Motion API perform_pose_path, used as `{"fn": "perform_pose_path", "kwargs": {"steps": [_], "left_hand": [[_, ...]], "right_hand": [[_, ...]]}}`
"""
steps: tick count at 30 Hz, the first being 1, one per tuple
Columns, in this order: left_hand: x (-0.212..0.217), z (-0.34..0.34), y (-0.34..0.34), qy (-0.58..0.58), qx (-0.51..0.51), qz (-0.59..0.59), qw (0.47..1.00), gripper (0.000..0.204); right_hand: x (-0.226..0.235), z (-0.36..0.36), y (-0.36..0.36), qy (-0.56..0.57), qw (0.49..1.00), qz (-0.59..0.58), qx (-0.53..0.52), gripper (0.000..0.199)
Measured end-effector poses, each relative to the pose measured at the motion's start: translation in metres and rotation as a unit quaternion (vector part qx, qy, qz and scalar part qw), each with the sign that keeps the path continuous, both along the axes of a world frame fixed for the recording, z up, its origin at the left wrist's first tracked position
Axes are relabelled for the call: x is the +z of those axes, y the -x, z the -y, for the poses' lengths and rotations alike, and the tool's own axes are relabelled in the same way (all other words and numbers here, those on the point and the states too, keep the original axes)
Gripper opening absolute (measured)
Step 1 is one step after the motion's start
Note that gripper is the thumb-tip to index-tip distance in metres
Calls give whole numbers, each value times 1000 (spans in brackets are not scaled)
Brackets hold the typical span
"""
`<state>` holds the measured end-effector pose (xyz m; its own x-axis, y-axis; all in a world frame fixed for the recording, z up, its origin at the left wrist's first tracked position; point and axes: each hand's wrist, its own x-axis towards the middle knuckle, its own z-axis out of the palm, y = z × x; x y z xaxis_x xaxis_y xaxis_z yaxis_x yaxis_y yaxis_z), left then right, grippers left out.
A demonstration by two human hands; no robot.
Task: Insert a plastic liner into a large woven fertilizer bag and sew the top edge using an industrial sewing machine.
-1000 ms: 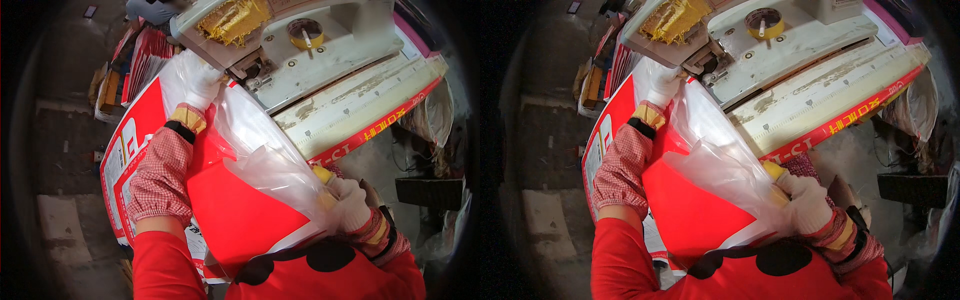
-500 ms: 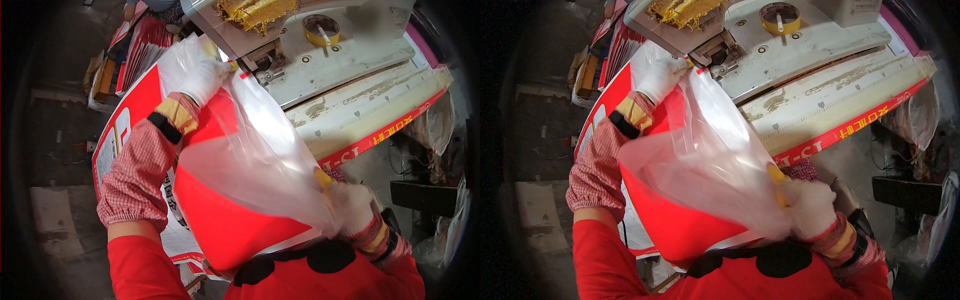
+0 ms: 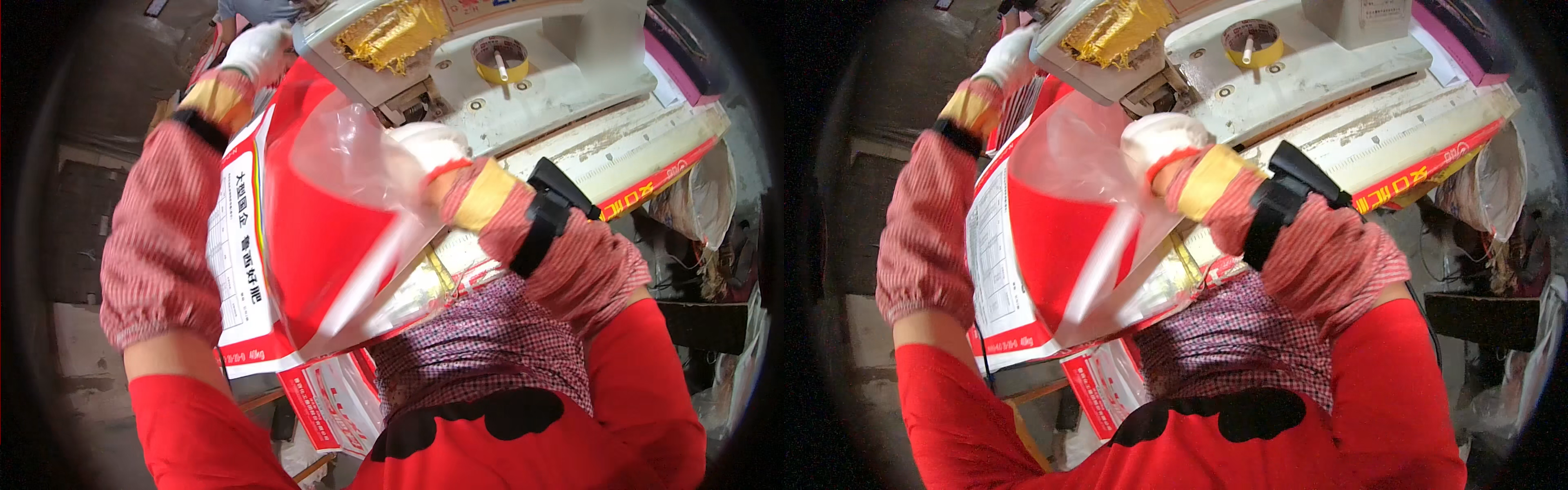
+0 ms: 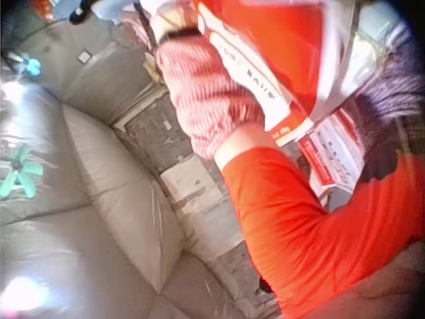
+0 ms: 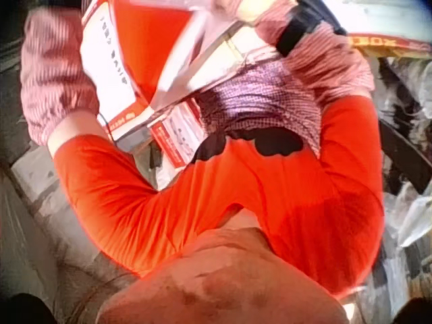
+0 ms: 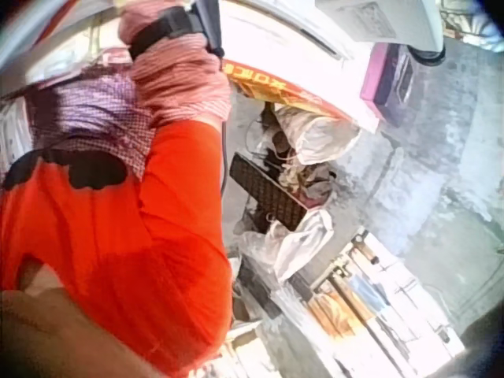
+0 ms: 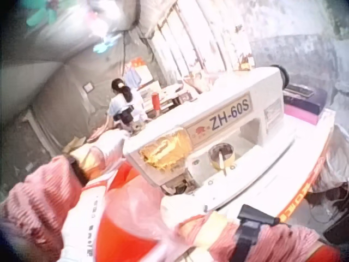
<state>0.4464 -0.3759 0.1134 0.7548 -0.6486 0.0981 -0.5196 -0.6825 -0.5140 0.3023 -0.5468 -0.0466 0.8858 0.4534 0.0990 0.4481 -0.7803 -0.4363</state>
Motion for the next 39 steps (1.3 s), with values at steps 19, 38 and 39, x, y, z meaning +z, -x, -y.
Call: {"fn": "perform_pose_path", "kwargs": {"steps": [19, 38, 39], "left_hand": [[41, 175, 220, -413, 183, -567, 689, 36], [21, 217, 329, -341, -97, -646, 676, 16], [22, 207, 332, -334, -75, -650, 679, 16]], "right_hand": [[0, 22, -41, 79, 980, 72, 170, 28], [-34, 7, 155, 53, 963, 176, -198, 19], [-17, 9, 164, -23, 976, 119, -183, 27]]}}
